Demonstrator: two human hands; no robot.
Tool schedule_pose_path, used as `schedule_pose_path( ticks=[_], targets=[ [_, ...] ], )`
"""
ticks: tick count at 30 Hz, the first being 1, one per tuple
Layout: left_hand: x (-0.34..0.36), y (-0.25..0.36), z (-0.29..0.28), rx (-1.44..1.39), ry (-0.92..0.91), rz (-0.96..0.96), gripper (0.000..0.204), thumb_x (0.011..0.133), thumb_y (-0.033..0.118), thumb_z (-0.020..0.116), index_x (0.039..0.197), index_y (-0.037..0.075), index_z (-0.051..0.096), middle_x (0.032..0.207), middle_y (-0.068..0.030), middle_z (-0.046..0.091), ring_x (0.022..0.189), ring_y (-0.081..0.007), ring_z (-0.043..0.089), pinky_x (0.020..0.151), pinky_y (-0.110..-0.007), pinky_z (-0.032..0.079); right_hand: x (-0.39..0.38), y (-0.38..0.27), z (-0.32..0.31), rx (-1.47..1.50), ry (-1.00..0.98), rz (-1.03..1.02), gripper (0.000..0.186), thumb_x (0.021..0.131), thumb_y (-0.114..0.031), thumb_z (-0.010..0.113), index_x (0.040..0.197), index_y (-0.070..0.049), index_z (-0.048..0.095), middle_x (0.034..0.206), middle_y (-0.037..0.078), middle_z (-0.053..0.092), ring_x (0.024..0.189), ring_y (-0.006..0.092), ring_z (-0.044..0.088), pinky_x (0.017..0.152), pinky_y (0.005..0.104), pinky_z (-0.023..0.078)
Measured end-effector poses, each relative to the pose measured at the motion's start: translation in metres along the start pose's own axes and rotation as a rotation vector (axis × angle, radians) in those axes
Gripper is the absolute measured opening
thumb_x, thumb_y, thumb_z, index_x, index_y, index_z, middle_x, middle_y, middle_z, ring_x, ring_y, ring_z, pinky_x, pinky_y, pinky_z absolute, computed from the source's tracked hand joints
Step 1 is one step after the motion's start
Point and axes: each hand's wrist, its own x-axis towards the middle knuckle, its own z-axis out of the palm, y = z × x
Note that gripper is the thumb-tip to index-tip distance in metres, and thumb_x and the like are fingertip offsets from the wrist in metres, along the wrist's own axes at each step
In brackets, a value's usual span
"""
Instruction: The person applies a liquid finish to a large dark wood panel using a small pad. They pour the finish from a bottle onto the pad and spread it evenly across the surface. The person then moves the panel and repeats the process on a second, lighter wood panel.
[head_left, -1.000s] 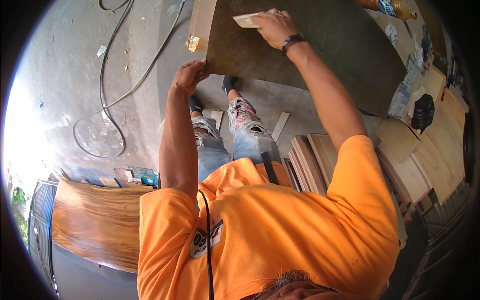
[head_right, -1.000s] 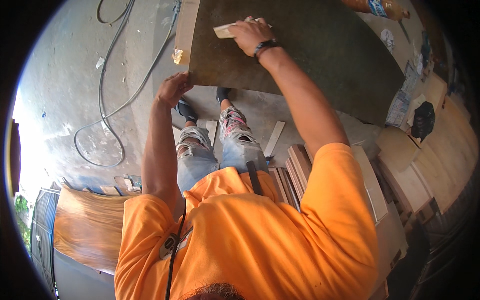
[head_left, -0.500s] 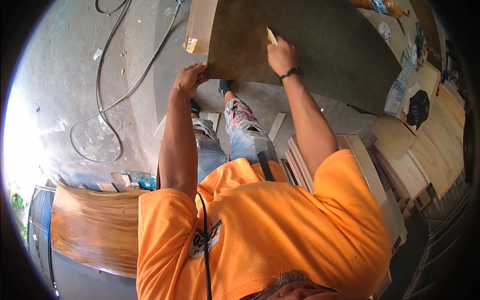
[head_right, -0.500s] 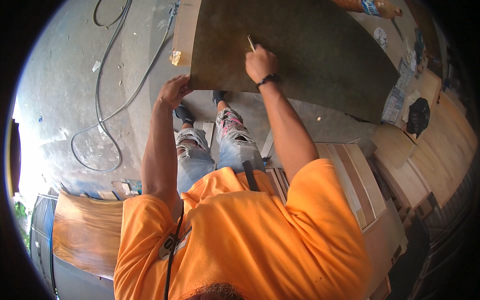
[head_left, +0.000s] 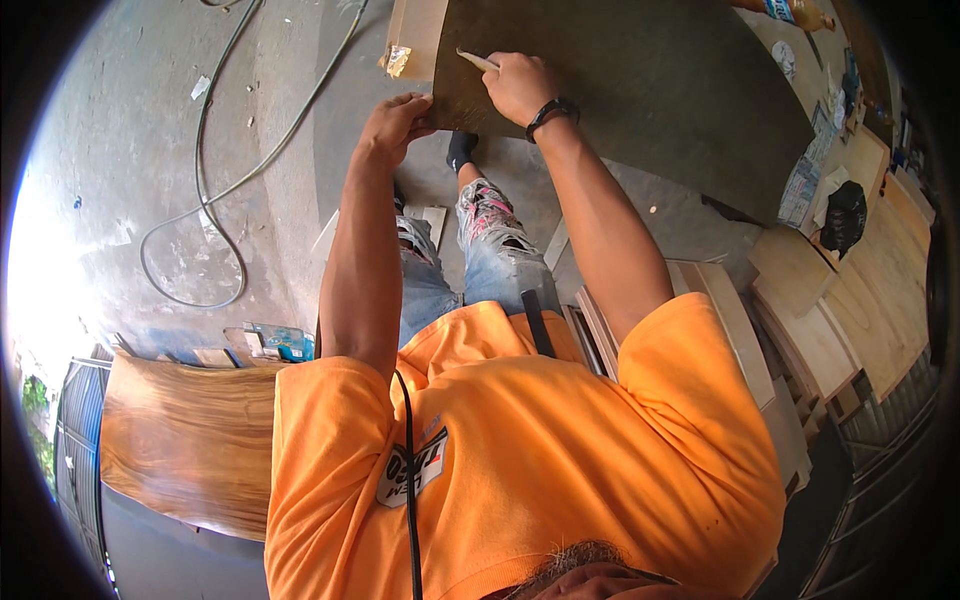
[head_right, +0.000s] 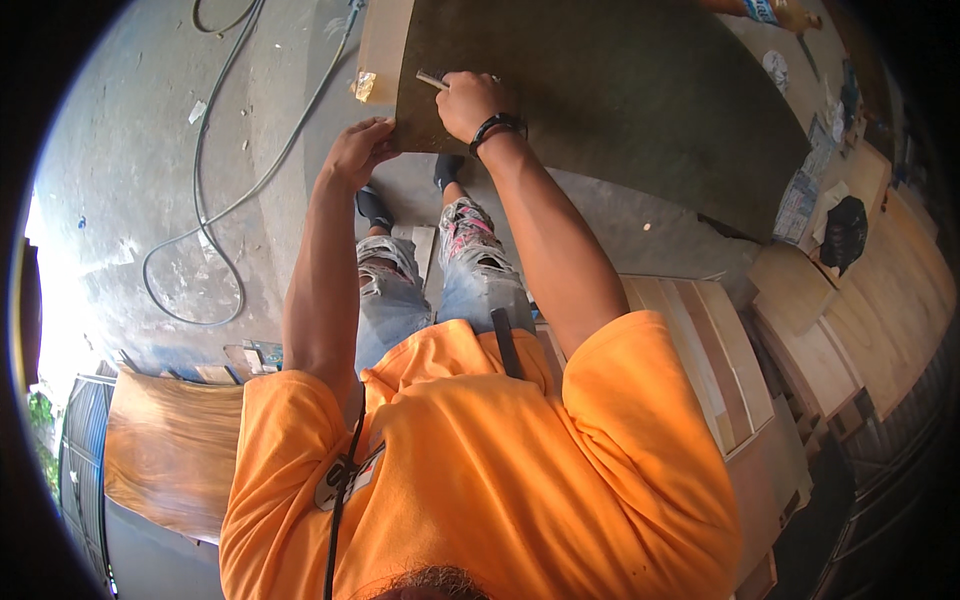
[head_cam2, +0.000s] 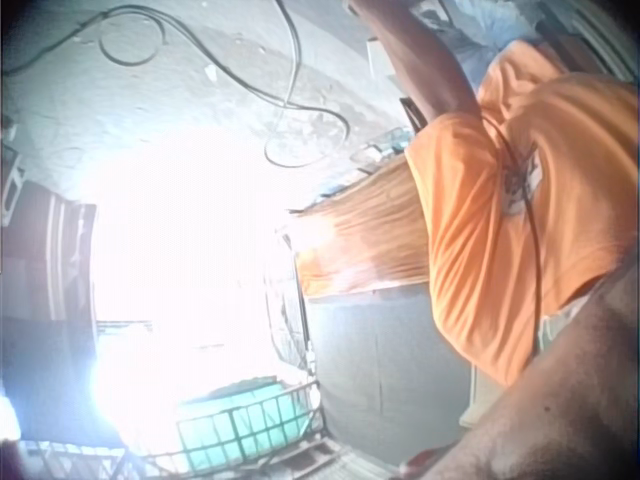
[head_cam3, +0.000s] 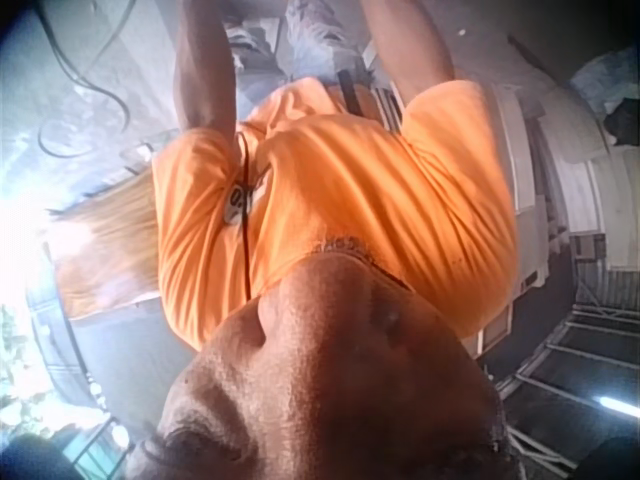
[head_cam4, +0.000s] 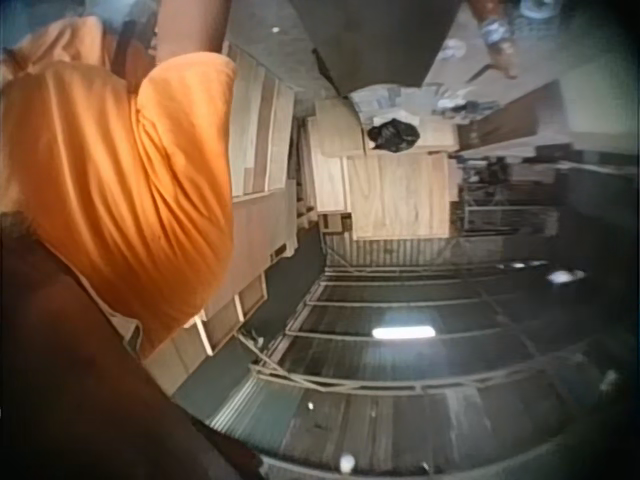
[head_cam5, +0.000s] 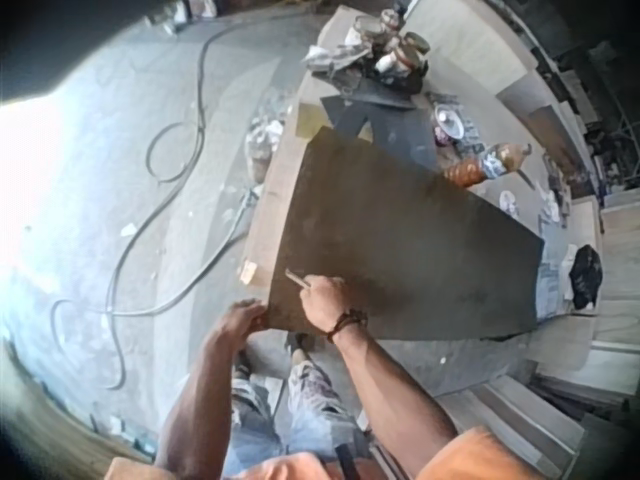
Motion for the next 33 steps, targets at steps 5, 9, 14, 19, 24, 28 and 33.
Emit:
schedule_pose_path(
  ticks=[5, 9, 14, 19, 24, 28, 33],
  targets=[
    [0.006, -0.003, 0.003, -0.012, -0.01, 0.023, 0.021, 0.09, 0.021, 0.055, 0.1, 0.003, 0.061, 0.09, -0.0045, 0.062, 0.08, -0.0138, 0.057, 0.076, -0.028, 0.047, -0.028, -0.002, 0.009, 0.038, -0.024, -0.025, 0.026, 0.079, -0.022, 0.048, 0.092, -0.01, 0.068, 0.091, 0.018, 0.065, 0.088, 0.0371, 0.061, 0.08, 0.046, 0.049],
    [0.005, -0.001, 0.011, -0.02, 0.013, 0.017, 0.023, 0.089, 0.025, 0.057, 0.097, 0.004, 0.062, 0.088, -0.0055, 0.062, 0.077, -0.0142, 0.057, 0.073, -0.029, 0.047, -0.05, -0.009, 0.003, 0.116, -0.044, -0.022, 0.025, 0.079, -0.021, 0.049, 0.091, -0.011, 0.068, 0.088, 0.017, 0.065, 0.086, 0.037, 0.062, 0.078, 0.0457, 0.049],
    [0.021, 0.011, 0.011, 0.066, 0.04, -0.02, 0.028, 0.086, 0.03, 0.062, 0.09, 0.002, 0.063, 0.076, -0.0046, 0.059, 0.067, -0.0158, 0.056, 0.068, -0.03, 0.048, -0.073, -0.009, 0.011, 0.151, -0.089, -0.031, 0.024, 0.079, -0.021, 0.049, 0.089, -0.01, 0.068, 0.086, 0.017, 0.065, 0.084, 0.0367, 0.062, 0.077, 0.0455, 0.049],
    [0.01, 0.048, 0.035, 0.226, 0.037, 0.014, 0.035, 0.089, 0.034, 0.059, 0.097, 0.0, 0.061, 0.082, -0.0075, 0.062, 0.077, -0.0184, 0.059, 0.072, -0.029, 0.048, -0.118, 0.0, 0.032, 0.298, -0.125, -0.003, 0.026, 0.08, -0.022, 0.049, 0.093, -0.01, 0.067, 0.086, 0.02, 0.064, 0.085, 0.0371, 0.061, 0.076, 0.0452, 0.048],
    [0.008, 0.043, 0.015, 0.185, -0.019, 0.002, 0.035, 0.089, 0.033, 0.059, 0.098, -0.001, 0.06, 0.085, -0.0079, 0.062, 0.077, -0.0186, 0.059, 0.073, -0.03, 0.048, -0.141, 0.043, -0.026, 0.753, -0.07, 0.073, 0.031, 0.078, -0.017, 0.052, 0.099, 0.002, 0.063, 0.088, 0.021, 0.066, 0.083, 0.0249, 0.066, 0.074, 0.0327, 0.049],
    [-0.005, 0.022, 0.01, 0.079, 0.031, 0.018, 0.034, 0.09, 0.029, 0.057, 0.103, -0.002, 0.059, 0.089, -0.008, 0.061, 0.077, -0.0181, 0.058, 0.073, -0.029, 0.048, -0.121, 0.072, -0.081, 0.579, 0.223, 0.034, 0.03, 0.078, -0.016, 0.051, 0.099, 0.001, 0.063, 0.086, 0.022, 0.065, 0.08, 0.0314, 0.065, 0.072, 0.0361, 0.049],
    [-0.031, -0.006, 0.026, -0.055, 0.171, 0.153, 0.046, 0.09, 0.032, 0.056, 0.116, -0.005, 0.054, 0.112, -0.0139, 0.058, 0.1, -0.0229, 0.056, 0.085, -0.035, 0.046, -0.053, 0.092, -0.043, 0.02, 0.468, -0.163, 0.024, 0.08, -0.015, 0.052, 0.101, -0.005, 0.06, 0.09, 0.017, 0.064, 0.085, 0.0383, 0.059, 0.074, 0.0446, 0.047]
  ],
)
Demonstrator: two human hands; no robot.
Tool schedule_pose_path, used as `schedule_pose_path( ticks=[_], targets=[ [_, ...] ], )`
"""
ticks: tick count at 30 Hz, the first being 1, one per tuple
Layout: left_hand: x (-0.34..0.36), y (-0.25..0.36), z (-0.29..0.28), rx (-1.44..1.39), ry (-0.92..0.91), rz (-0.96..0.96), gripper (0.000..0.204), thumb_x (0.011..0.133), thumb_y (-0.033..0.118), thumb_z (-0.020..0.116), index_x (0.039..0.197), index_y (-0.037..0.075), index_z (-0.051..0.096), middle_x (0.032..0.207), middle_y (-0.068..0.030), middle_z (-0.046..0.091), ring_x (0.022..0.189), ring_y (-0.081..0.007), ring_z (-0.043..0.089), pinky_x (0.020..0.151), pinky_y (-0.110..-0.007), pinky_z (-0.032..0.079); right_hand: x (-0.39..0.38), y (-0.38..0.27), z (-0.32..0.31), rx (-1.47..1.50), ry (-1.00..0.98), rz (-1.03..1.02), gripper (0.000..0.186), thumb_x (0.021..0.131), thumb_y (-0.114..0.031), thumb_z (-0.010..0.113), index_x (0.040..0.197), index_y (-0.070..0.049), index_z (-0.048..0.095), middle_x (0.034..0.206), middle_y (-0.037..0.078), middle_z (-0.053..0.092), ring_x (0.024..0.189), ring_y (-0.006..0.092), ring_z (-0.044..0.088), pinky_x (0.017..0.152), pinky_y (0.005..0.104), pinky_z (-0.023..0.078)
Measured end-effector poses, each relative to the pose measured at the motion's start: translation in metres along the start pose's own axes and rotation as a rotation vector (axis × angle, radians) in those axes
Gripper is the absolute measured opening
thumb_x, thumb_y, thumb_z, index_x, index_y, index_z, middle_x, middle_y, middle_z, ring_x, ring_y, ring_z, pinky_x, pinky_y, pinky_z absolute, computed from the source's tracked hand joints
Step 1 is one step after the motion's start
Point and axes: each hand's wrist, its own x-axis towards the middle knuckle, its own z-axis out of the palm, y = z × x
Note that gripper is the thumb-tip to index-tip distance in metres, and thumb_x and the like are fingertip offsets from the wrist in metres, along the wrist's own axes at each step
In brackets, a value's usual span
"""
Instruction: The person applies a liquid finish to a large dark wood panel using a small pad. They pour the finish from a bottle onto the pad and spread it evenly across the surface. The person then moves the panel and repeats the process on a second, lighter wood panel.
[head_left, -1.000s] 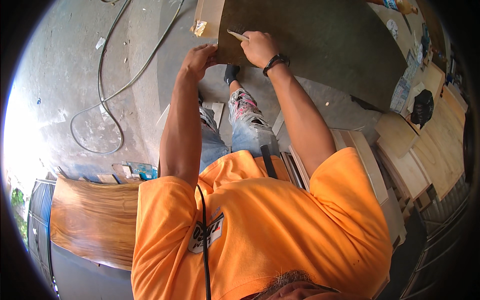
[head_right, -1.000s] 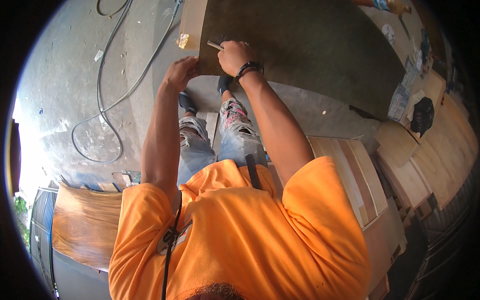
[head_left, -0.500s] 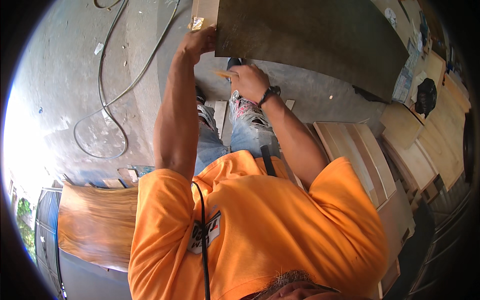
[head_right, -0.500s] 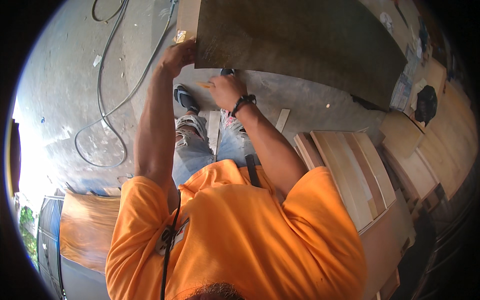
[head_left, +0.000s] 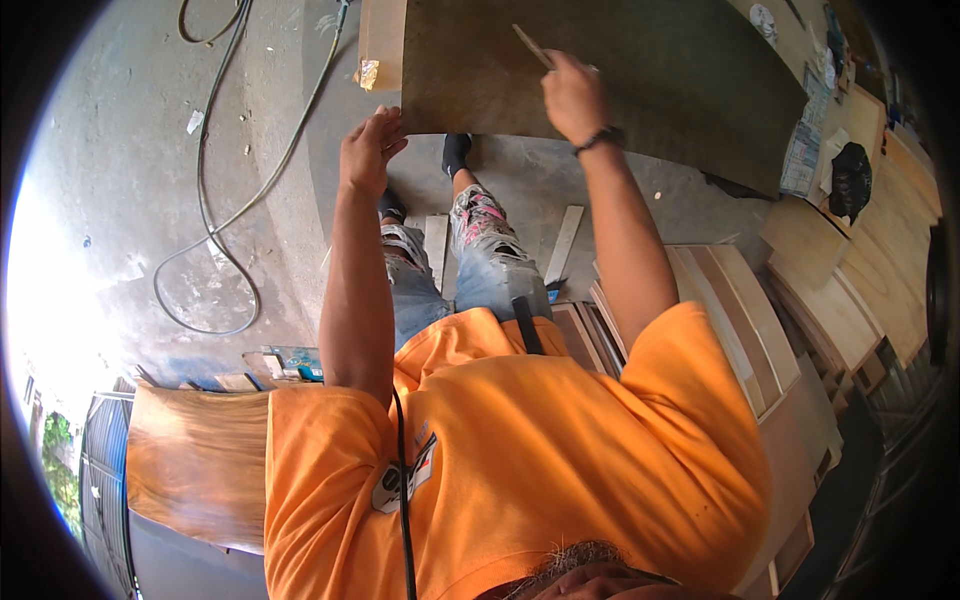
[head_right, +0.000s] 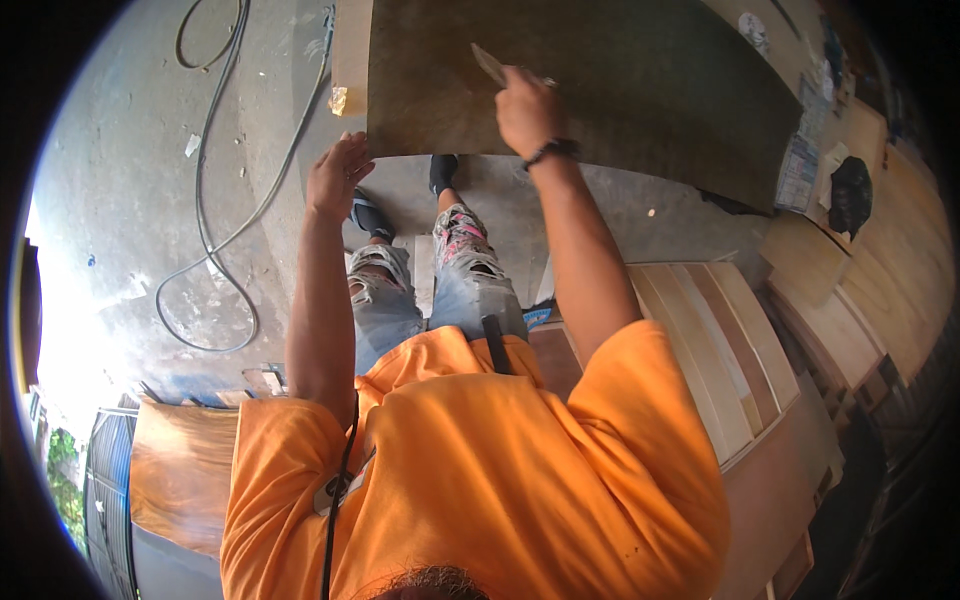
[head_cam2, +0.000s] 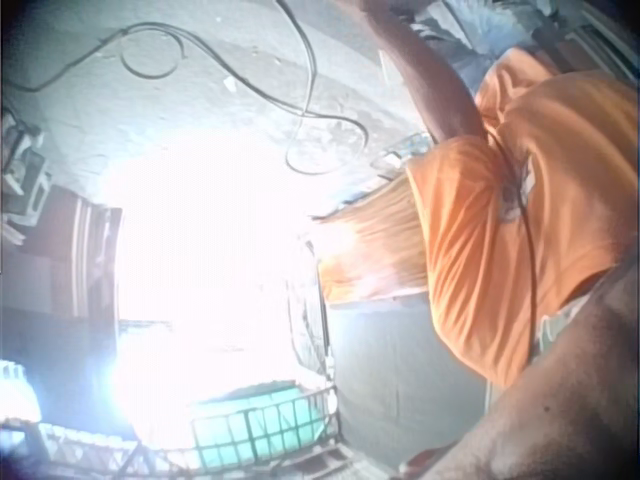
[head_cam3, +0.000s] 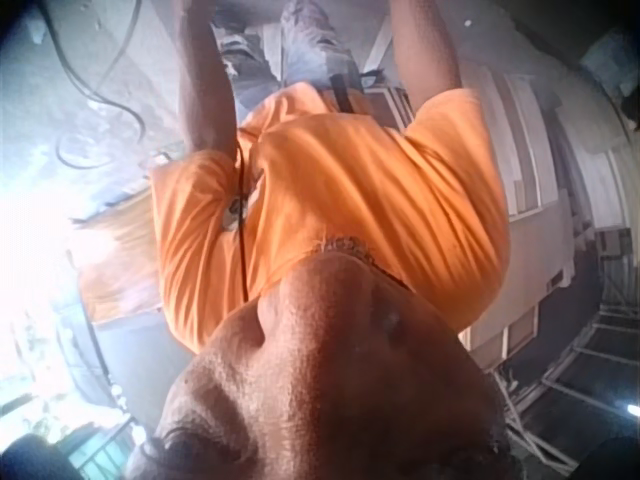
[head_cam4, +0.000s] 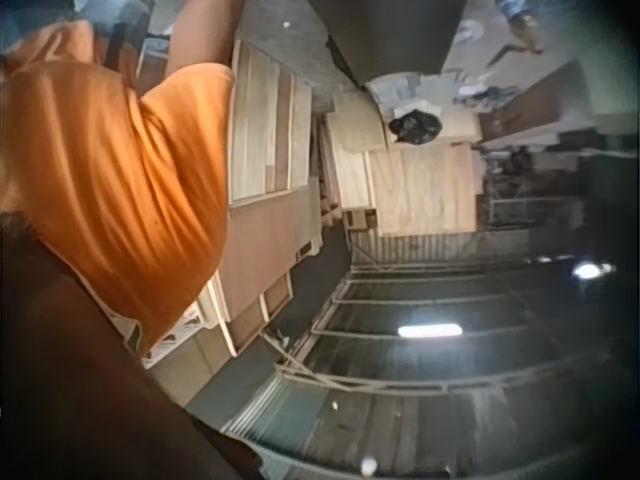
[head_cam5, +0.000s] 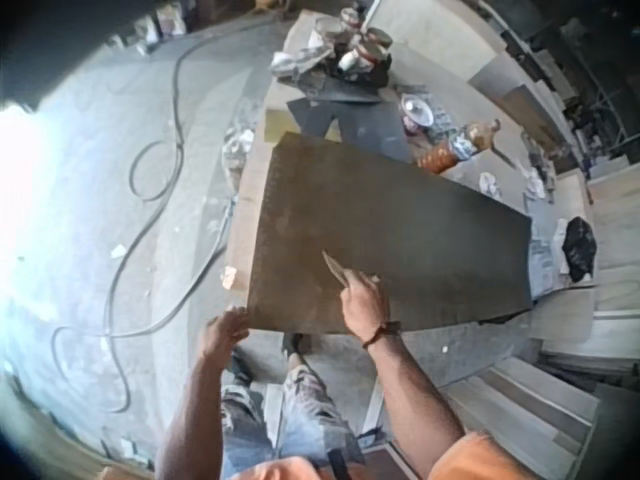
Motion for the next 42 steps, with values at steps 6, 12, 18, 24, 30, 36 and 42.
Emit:
schedule_pose_path(
  ticks=[6, 12, 18, 24, 30, 36, 42],
  targets=[
    [-0.029, -0.002, 0.018, 0.209, 0.175, 0.097, 0.057, 0.089, 0.039, 0.056, 0.121, -0.008, 0.05, 0.123, -0.0166, 0.053, 0.111, -0.0269, 0.052, 0.091, -0.039, 0.042, 0.006, -0.024, 0.033, -0.166, -0.108, 0.029, 0.017, 0.08, -0.014, 0.053, 0.094, -0.006, 0.058, 0.094, 0.015, 0.062, 0.089, 0.0362, 0.059, 0.076, 0.0486, 0.047],
    [-0.033, 0.009, 0.023, 0.21, 0.215, 0.076, 0.059, 0.091, 0.039, 0.053, 0.128, -0.006, 0.045, 0.122, -0.0154, 0.054, 0.11, -0.0246, 0.052, 0.089, -0.033, 0.041, 0.018, -0.015, 0.05, -0.149, -0.177, 0.273, 0.026, 0.084, -0.022, 0.045, 0.099, -0.007, 0.06, 0.101, 0.014, 0.063, 0.095, 0.0346, 0.059, 0.081, 0.0479, 0.047],
    [-0.027, 0.006, 0.018, 0.148, 0.186, 0.145, 0.064, 0.091, 0.044, 0.05, 0.134, -0.002, 0.038, 0.122, -0.0183, 0.053, 0.11, -0.0265, 0.053, 0.09, -0.034, 0.039, 0.013, -0.049, 0.06, -0.073, -0.259, 0.166, 0.025, 0.083, -0.023, 0.047, 0.098, -0.009, 0.062, 0.1, 0.012, 0.063, 0.095, 0.0328, 0.06, 0.082, 0.0475, 0.046],
    [-0.029, 0.021, 0.024, 0.246, 0.221, 0.043, 0.073, 0.089, 0.055, 0.044, 0.133, -0.003, 0.038, 0.112, -0.0203, 0.059, 0.11, -0.028, 0.053, 0.091, -0.04, 0.036, -0.004, -0.066, 0.068, -0.003, -0.294, 0.07, 0.022, 0.079, -0.021, 0.05, 0.09, -0.009, 0.064, 0.094, 0.01, 0.065, 0.091, 0.0322, 0.061, 0.079, 0.0487, 0.045],
    [-0.028, 0.026, 0.026, 0.258, 0.161, 0.059, 0.075, 0.089, 0.058, 0.04, 0.138, 0.001, 0.03, 0.13, -0.0167, 0.047, 0.119, -0.0278, 0.047, 0.095, -0.046, 0.03, -0.024, -0.086, 0.071, 0.058, -0.337, 0.122, 0.02, 0.079, -0.019, 0.05, 0.089, -0.008, 0.063, 0.094, 0.012, 0.065, 0.09, 0.0326, 0.061, 0.079, 0.0468, 0.046],
    [-0.022, 0.023, 0.025, 0.302, 0.124, 0.054, 0.079, 0.088, 0.061, 0.036, 0.141, 0.003, 0.025, 0.14, -0.0137, 0.038, 0.128, -0.0273, 0.04, 0.101, -0.054, 0.021, -0.058, -0.102, 0.07, 0.147, -0.367, 0.167, 0.019, 0.079, -0.017, 0.05, 0.089, -0.008, 0.064, 0.086, 0.015, 0.065, 0.082, 0.0349, 0.062, 0.073, 0.0463, 0.048],
    [-0.013, 0.019, 0.017, 0.358, 0.059, 0.044, 0.078, 0.09, 0.062, 0.029, 0.141, 0.003, 0.025, 0.128, -0.0164, 0.052, 0.13, -0.0288, 0.036, 0.104, -0.055, 0.016, -0.093, -0.083, 0.048, 0.439, -0.441, 0.314, 0.027, 0.078, -0.018, 0.05, 0.091, -0.001, 0.065, 0.082, 0.021, 0.064, 0.082, 0.0356, 0.063, 0.074, 0.0426, 0.048]
  ],
)
